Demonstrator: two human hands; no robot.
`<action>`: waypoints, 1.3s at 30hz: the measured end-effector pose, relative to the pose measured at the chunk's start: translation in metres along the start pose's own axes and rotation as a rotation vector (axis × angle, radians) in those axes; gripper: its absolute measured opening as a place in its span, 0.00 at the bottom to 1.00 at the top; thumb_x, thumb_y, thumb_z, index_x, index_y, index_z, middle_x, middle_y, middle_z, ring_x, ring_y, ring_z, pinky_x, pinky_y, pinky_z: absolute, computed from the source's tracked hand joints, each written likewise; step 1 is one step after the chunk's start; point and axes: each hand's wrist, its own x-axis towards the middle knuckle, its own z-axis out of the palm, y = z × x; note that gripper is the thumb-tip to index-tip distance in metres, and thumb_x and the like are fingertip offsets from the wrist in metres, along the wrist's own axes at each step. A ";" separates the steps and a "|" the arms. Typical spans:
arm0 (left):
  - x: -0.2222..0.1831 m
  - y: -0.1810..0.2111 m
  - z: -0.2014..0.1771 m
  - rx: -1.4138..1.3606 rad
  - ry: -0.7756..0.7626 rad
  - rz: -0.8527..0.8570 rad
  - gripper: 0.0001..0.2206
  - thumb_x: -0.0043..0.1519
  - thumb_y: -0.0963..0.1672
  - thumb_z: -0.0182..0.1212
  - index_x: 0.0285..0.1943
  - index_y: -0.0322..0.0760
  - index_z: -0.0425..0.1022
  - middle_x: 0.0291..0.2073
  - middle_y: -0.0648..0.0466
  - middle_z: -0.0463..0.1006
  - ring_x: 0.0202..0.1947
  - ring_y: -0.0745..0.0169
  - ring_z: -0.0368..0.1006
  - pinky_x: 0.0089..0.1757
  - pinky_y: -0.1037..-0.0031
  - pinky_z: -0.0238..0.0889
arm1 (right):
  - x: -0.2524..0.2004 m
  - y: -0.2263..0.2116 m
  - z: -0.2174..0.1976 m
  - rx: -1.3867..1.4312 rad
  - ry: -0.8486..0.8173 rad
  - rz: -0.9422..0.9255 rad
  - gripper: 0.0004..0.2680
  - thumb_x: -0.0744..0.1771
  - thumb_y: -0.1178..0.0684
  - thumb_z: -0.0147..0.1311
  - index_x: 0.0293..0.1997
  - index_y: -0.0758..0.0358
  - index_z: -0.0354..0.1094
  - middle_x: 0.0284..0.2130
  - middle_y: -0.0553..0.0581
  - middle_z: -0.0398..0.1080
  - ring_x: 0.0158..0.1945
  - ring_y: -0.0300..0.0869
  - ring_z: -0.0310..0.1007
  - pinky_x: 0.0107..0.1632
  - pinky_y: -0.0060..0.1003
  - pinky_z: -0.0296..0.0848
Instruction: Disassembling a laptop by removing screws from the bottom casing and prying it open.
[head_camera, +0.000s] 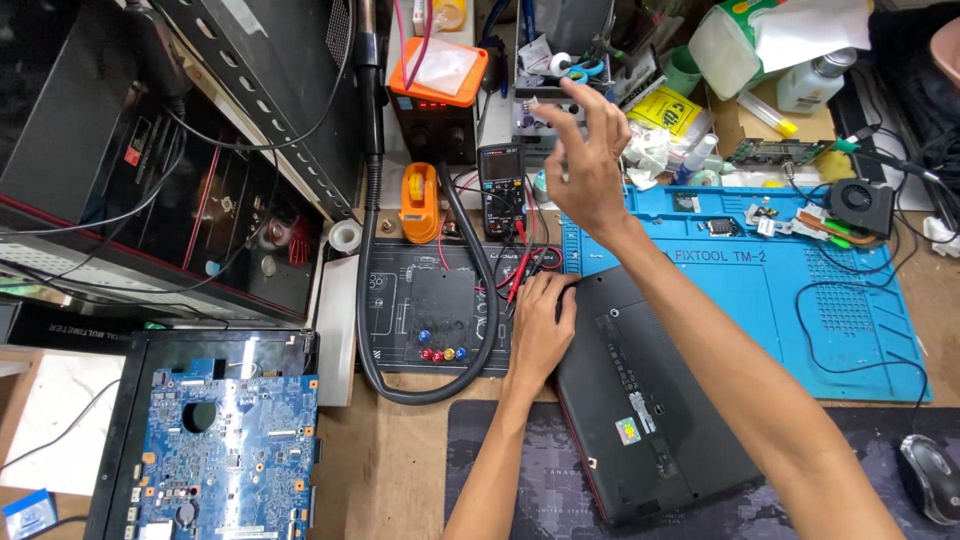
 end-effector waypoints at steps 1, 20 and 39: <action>0.000 0.001 0.000 -0.001 0.000 0.000 0.10 0.66 0.41 0.49 0.50 0.36 0.77 0.43 0.50 0.77 0.46 0.50 0.71 0.50 0.63 0.59 | 0.000 -0.001 0.001 -0.001 -0.001 0.000 0.22 0.63 0.69 0.48 0.63 0.52 0.64 0.66 0.64 0.56 0.70 0.57 0.55 0.66 0.55 0.50; 0.000 -0.001 0.000 -0.014 -0.018 -0.007 0.11 0.67 0.41 0.49 0.51 0.37 0.76 0.44 0.51 0.77 0.47 0.51 0.71 0.50 0.64 0.59 | 0.008 0.014 0.006 -0.047 0.034 0.118 0.03 0.70 0.57 0.63 0.42 0.53 0.73 0.68 0.60 0.58 0.75 0.58 0.49 0.71 0.65 0.35; -0.001 -0.007 0.001 0.015 -0.003 0.058 0.10 0.67 0.40 0.53 0.52 0.41 0.79 0.40 0.50 0.77 0.46 0.47 0.74 0.49 0.63 0.63 | -0.139 0.052 -0.159 0.238 0.131 0.424 0.04 0.73 0.65 0.51 0.52 0.68 0.68 0.37 0.60 0.77 0.39 0.47 0.79 0.50 0.44 0.75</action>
